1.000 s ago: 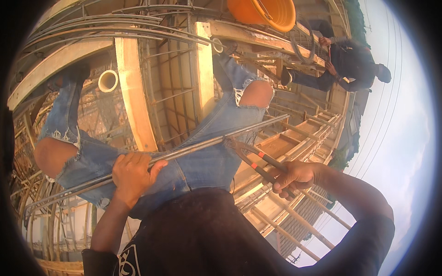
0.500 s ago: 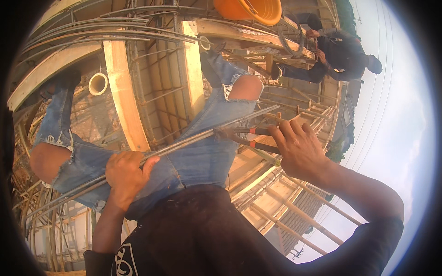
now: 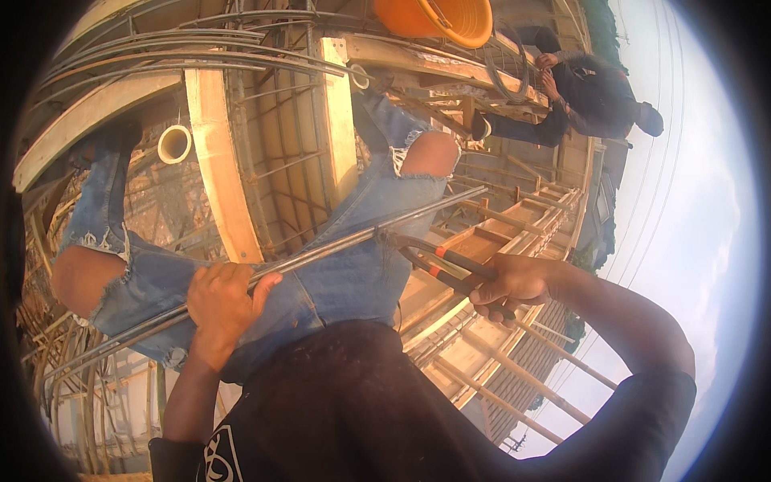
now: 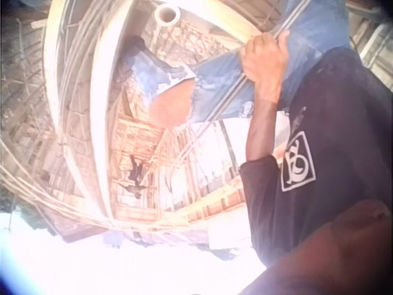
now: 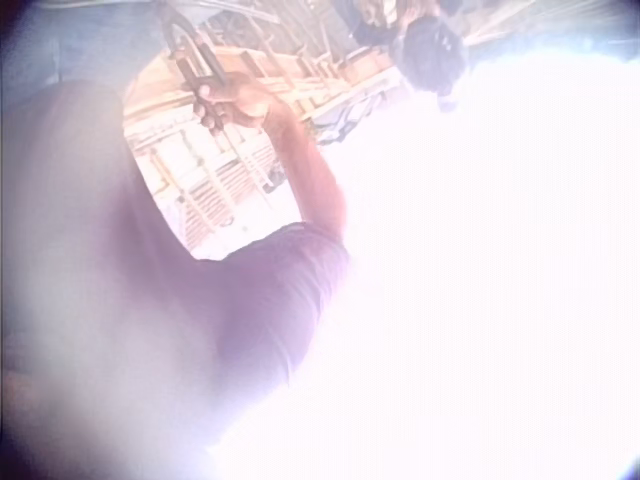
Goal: The person uses pliers to cut and bend steel reinforcement bars on a construction site. They repeatedly position the bars, cut them, and adjust the pieces while working on a wooden and bamboo scaffold.
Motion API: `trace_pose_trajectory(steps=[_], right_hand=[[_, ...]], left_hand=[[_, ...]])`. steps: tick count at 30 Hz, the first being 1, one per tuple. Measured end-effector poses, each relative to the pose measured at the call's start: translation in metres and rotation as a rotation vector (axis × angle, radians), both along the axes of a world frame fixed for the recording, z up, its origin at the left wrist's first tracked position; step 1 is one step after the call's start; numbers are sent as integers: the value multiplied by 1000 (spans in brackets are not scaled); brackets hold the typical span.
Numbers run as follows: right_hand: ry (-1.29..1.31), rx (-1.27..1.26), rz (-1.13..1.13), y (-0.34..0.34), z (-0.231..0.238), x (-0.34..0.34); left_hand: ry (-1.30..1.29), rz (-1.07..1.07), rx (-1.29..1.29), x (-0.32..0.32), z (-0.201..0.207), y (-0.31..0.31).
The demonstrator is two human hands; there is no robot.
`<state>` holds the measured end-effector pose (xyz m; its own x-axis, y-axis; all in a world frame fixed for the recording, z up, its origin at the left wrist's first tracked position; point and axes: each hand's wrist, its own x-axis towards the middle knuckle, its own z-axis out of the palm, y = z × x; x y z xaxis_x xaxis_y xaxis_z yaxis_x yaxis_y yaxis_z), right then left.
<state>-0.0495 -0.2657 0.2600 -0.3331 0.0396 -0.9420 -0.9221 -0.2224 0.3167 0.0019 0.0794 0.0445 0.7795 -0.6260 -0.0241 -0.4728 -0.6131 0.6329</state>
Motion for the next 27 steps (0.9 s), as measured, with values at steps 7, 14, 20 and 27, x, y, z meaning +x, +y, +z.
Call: trace_pose_trajectory(steps=[7, 14, 20, 27], right_hand=[[-24, 221, -320, -32, -14, -28], [-32, 382, -705, -3, -32, -105], [-220, 468, -1111, 29, -60, -161], [-331, 170, -975, 60, -31, -156]], left_hand=[[17, -24, 17, 1, -1, 1], [180, -69, -6, 7, 19, -1], [428, -127, -436, -6, 54, -53], [2435, 36, -839, -83, 62, -132]])
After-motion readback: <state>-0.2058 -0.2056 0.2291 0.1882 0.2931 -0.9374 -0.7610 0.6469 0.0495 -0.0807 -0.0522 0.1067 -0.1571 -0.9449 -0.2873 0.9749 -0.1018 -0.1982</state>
